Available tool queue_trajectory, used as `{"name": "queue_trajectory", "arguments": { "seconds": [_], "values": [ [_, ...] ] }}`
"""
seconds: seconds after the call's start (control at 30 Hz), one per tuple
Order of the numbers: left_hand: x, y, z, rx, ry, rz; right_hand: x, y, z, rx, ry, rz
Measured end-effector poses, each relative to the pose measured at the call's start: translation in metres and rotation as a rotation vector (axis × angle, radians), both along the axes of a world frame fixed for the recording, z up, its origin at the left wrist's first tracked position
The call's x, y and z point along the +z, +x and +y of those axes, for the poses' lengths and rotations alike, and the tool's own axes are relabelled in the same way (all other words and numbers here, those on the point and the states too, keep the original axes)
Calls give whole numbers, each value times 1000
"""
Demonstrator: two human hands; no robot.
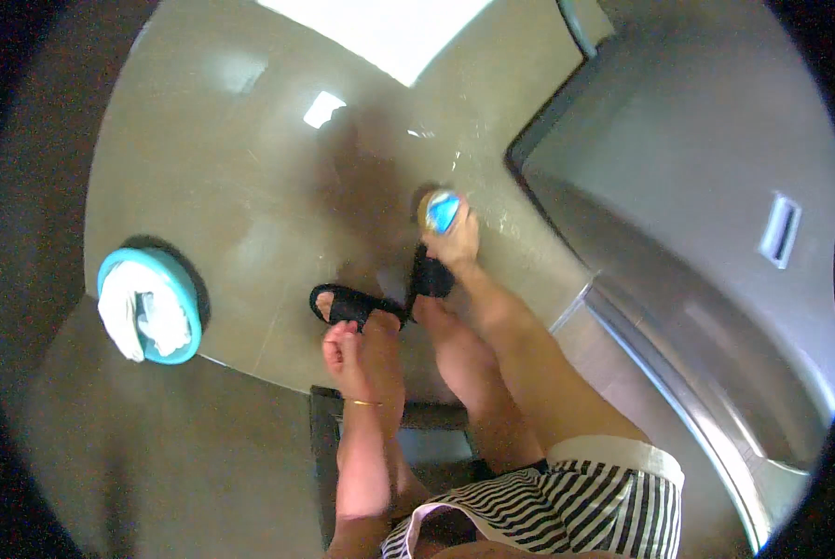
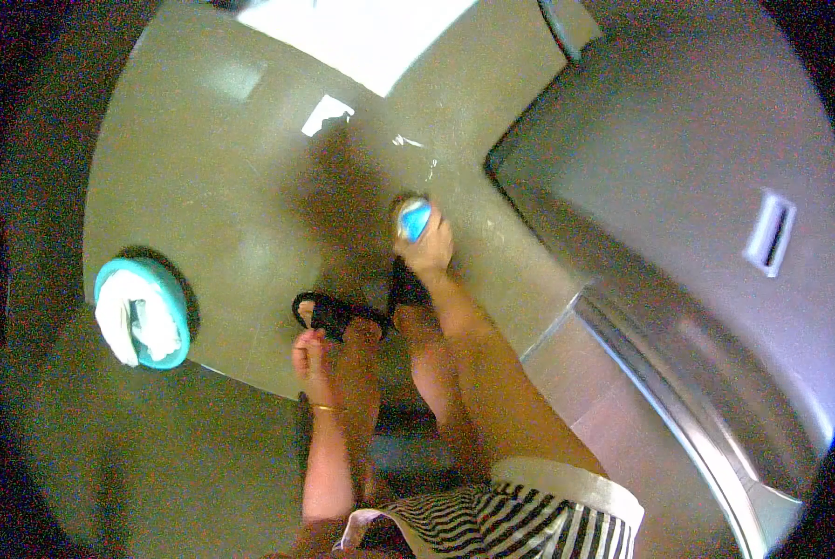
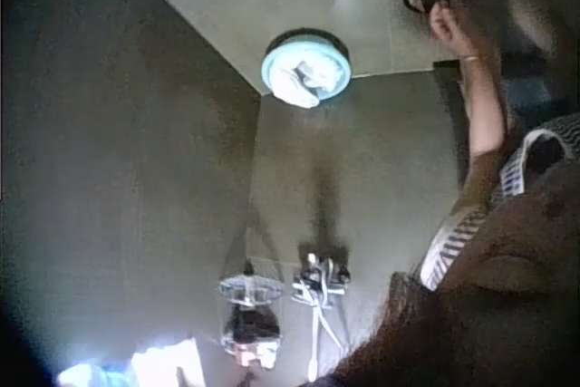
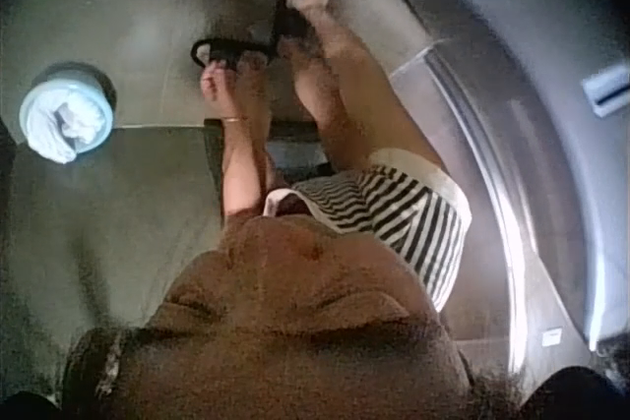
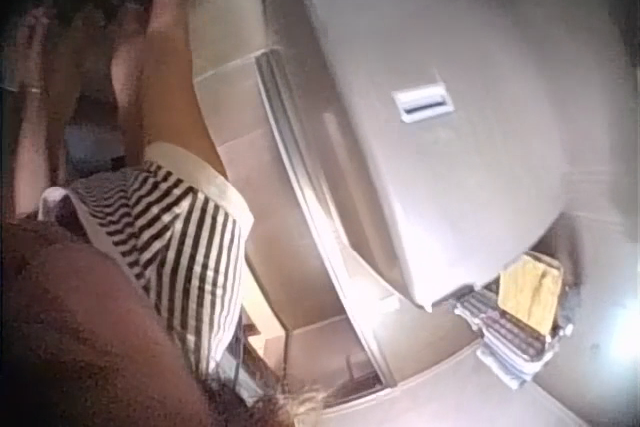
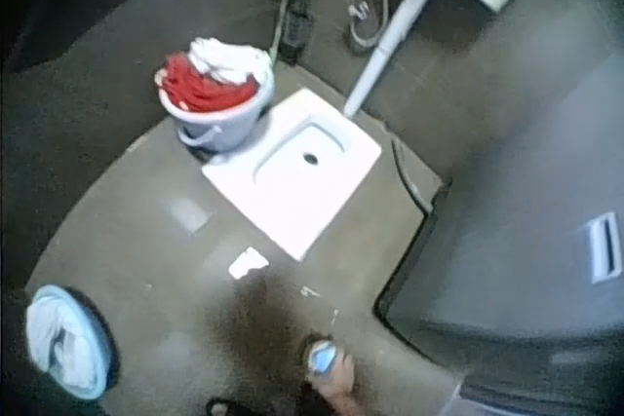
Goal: The person hand-washes a white garment by lathering and scrubbing it with soap, places the soap on a shelf, and rinses and wrings the garment in a basin under running water.
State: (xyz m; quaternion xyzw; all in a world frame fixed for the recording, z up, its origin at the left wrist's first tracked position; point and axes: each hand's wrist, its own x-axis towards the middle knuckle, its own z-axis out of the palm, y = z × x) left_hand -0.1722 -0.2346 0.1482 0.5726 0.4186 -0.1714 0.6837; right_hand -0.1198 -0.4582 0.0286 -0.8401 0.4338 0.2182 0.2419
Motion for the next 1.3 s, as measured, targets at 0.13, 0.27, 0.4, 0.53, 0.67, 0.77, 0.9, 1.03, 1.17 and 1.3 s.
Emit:
{"name": "queue_trajectory", "arguments": {
  "seconds": [0.13,0.27,0.4,0.53,0.67,0.77,0.9,1.03,1.17,1.3],
  "values": [
    [62,-24,-21,72,14,22,83,-4,58,188,146,-114],
    [139,-9,3,90,-63,17,190,15,90,454,177,-200],
    [240,3,79,315,-32,-17,297,38,111,870,219,-221],
    [298,-36,144,400,16,-66,389,77,117,1216,170,-170],
    [381,-63,205,534,90,-123,510,142,183,1484,128,-210],
    [405,-96,225,697,148,-209,581,190,243,1699,125,-400],
    [429,-118,225,889,162,-241,696,246,339,1919,227,-596],
    [427,-135,214,1107,168,-254,798,284,435,2129,277,-865],
    [418,-137,193,1411,191,-181,862,301,546,2298,204,-981],
    [439,-100,175,1629,222,-373,894,307,642,2337,159,-863]
  ]
}}
